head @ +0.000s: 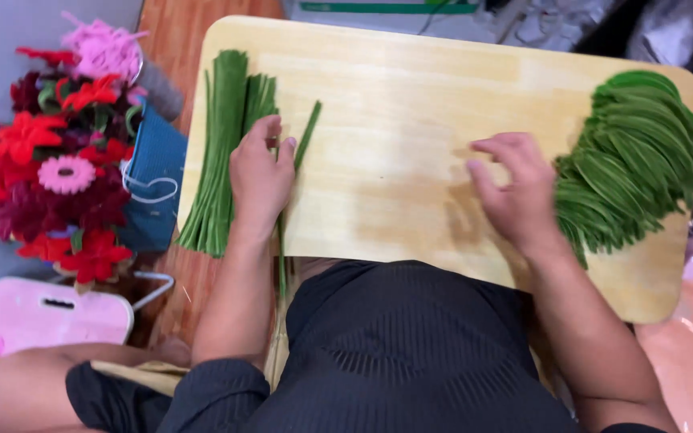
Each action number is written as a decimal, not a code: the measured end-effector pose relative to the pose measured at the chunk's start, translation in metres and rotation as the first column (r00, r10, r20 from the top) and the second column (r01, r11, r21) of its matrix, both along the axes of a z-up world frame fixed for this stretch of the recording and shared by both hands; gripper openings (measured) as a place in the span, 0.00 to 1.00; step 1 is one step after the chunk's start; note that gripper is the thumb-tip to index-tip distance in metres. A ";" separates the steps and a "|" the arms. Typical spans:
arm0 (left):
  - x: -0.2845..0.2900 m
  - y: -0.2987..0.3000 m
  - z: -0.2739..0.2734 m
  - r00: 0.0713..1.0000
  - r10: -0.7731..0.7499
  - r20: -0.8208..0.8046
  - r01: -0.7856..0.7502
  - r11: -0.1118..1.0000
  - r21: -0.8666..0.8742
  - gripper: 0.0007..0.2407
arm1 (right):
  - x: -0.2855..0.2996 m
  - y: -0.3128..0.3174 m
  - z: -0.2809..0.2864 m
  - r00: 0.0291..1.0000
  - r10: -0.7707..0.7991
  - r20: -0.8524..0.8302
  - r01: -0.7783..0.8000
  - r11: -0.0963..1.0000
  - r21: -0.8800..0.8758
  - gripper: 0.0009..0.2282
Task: The person sits at a low table and wraps green material around thin green stems by hand. They repeatedly pick up a stem, wrap it, and place the finished item into a pile on the right side of the table.
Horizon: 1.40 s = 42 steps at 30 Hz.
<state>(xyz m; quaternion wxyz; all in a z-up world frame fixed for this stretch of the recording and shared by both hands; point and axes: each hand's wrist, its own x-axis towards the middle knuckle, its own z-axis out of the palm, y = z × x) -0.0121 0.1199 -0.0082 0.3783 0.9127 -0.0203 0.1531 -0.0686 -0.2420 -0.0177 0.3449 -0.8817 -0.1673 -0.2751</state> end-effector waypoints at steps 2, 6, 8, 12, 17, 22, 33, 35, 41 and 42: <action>0.000 0.008 -0.003 0.997 0.039 -0.065 -0.038 0.999 0.021 0.13 | 0.022 0.043 -0.002 0.994 0.109 -0.019 -0.109 0.994 0.002 0.09; 0.005 0.017 -0.032 0.972 0.039 -0.230 0.001 0.985 0.175 0.11 | 0.062 0.118 -0.008 0.943 0.286 -0.171 -0.293 0.956 -0.015 0.10; 0.006 0.019 -0.044 0.958 0.039 -0.283 0.025 0.976 0.218 0.12 | 0.078 0.148 -0.012 0.926 0.280 -0.251 -0.308 0.948 -0.080 0.10; 0.006 0.018 -0.040 0.914 -0.041 -0.403 0.153 0.956 0.250 0.16 | 0.093 0.191 -0.026 0.870 0.265 -0.417 -0.402 0.869 -0.287 0.10; 0.001 0.021 -0.051 0.929 -0.108 -0.355 0.186 0.963 0.195 0.12 | 0.098 0.197 -0.045 0.910 0.290 -0.296 -0.401 0.797 -0.451 0.05; -0.011 0.022 -0.055 0.934 -0.153 -0.322 0.199 0.973 0.115 0.06 | 0.110 0.185 -0.057 0.943 0.315 -0.106 -0.316 0.750 -0.581 0.02; -0.025 0.010 -0.029 0.995 -0.006 -0.104 0.030 0.973 0.229 0.28 | 0.090 0.204 -0.061 0.904 0.414 -0.110 -0.404 0.740 -0.538 0.17; -0.016 0.009 -0.048 0.992 0.027 -0.119 0.006 0.962 0.273 0.28 | 0.091 0.201 -0.062 0.903 0.409 -0.133 -0.414 0.744 -0.525 0.16; -0.018 0.004 -0.053 0.999 -0.001 -0.049 0.015 0.956 0.294 0.25 | 0.092 0.199 -0.063 0.905 0.399 -0.146 -0.415 0.756 -0.506 0.18; -0.022 0.003 -0.042 0.999 -0.043 0.000 0.041 0.967 0.252 0.23 | 0.093 0.200 -0.060 0.912 0.396 -0.105 -0.392 0.768 -0.506 0.19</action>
